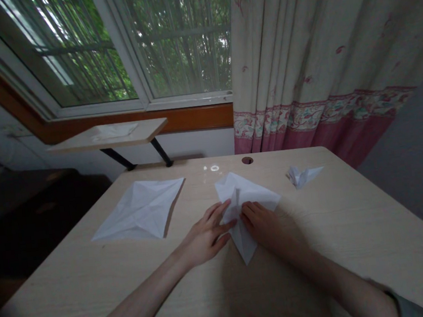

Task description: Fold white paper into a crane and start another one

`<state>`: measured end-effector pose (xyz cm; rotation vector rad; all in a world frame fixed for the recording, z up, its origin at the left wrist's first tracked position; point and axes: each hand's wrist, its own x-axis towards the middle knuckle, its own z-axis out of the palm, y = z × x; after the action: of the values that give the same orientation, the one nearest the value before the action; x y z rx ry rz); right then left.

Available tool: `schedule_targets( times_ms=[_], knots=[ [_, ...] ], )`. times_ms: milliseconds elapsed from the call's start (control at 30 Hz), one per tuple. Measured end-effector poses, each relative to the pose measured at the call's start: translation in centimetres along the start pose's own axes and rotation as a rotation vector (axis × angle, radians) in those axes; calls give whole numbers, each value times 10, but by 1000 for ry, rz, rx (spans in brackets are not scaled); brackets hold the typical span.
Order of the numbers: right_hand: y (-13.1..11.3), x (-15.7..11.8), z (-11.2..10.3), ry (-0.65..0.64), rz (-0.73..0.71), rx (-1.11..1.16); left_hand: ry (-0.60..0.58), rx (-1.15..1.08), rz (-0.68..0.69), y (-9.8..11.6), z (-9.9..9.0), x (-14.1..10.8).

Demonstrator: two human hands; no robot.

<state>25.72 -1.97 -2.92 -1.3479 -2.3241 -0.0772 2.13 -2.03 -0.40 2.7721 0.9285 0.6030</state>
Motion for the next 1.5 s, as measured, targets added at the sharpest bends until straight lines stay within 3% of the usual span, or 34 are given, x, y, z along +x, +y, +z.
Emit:
schedule_targets(
  times_ms=[167,367,900,1133,1500],
  knots=[
    [-2,12,-10,-79,43,6,-2,-26,-21,1,-2,1],
    [-3,14,-17,-39,41,37,38,-89,-25,0,-2,1],
    [1,7,-1,41,-42,32,121,-72,-59,-4,-4,-2],
    [1,4,3,40,-41,63,227,39,-183,-7,-1,1],
    [1,4,4,43,-84,16,216,105,-233,-8,-3,2]
  ],
)
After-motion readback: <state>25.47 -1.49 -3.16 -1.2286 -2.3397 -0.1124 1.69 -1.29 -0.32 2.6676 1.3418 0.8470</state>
